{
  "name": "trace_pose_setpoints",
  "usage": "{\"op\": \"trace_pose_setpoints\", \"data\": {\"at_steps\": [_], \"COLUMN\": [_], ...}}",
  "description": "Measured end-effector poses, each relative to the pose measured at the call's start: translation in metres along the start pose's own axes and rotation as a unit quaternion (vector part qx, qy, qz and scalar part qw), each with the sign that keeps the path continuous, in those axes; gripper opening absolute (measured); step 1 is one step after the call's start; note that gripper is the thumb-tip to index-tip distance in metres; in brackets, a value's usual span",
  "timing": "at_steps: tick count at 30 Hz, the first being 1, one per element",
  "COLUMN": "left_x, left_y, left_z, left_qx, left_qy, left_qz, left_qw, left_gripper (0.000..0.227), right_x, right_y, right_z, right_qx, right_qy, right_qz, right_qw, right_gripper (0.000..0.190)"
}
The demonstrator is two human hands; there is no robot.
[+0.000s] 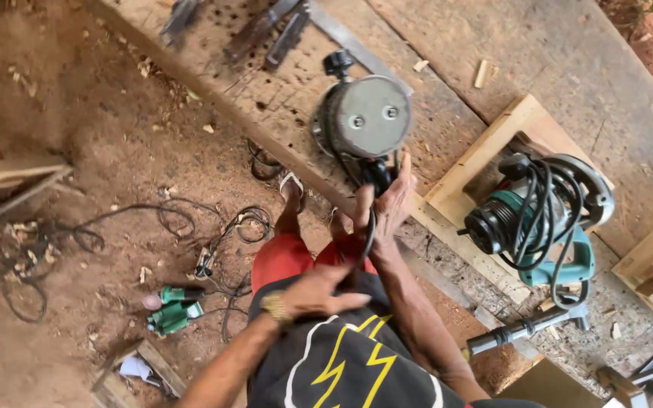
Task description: The person adjusts a green electric router on a wooden workbench, using a wrench to tighten a component. They then handle a second teal electric router, adjusting its base and cord.
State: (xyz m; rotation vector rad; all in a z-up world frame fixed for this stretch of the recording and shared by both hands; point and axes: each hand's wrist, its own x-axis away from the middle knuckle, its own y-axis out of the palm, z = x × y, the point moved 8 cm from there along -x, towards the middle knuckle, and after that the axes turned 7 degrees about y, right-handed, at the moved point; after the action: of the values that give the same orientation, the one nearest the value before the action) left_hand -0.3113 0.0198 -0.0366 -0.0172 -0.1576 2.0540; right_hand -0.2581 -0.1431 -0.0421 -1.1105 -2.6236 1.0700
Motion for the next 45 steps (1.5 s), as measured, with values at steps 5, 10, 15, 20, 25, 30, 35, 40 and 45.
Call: {"op": "trace_pose_setpoints", "data": {"at_steps": [5,10,15,20,25,30,35,40,45], "left_x": [0.050,-0.034,-0.201,-0.230,-0.063,0.005,-0.004,0.032,0.034], "left_y": [-0.099,-0.173,-0.241,-0.308,-0.215,-0.097,0.004,-0.025,-0.169], "left_z": [-0.142,-0.007,0.097,-0.113,-0.116,0.017,-0.034,-0.156,-0.084], "left_qx": [-0.163,-0.319,-0.205,-0.351,-0.446,-0.018,0.065,-0.207,-0.030], "left_qy": [-0.214,-0.027,0.251,-0.121,-0.085,-0.115,-0.080,-0.207,-0.114], "left_qz": [0.079,0.186,0.222,0.328,0.204,0.156,-0.045,-0.118,0.251], "left_qw": [0.960,0.929,0.920,0.869,0.867,0.981,0.994,0.949,0.961], "left_gripper": [0.018,0.033,0.027,0.013,0.048,0.037,0.043,0.047,0.022], "right_x": [-0.023,-0.039,-0.049,-0.055,-0.022,-0.014,-0.008,-0.008,-0.029], "right_y": [0.000,0.014,0.006,-0.007,0.001,-0.032,-0.014,0.008,0.011], "right_z": [0.042,0.071,0.068,0.053,0.069,-0.080,-0.048,0.042,0.061], "right_qx": [-0.152,-0.314,-0.203,-0.094,-0.163,0.148,0.115,-0.057,-0.216], "right_qy": [0.099,0.295,0.337,0.233,0.241,-0.146,-0.088,0.139,0.248], "right_qz": [0.047,-0.018,0.010,0.090,0.050,0.004,0.044,0.030,0.042], "right_qw": [0.982,0.902,0.919,0.964,0.955,0.978,0.988,0.988,0.944], "right_gripper": [0.034,0.051,0.050,0.052,0.056,0.108,0.112,0.054,0.046]}}
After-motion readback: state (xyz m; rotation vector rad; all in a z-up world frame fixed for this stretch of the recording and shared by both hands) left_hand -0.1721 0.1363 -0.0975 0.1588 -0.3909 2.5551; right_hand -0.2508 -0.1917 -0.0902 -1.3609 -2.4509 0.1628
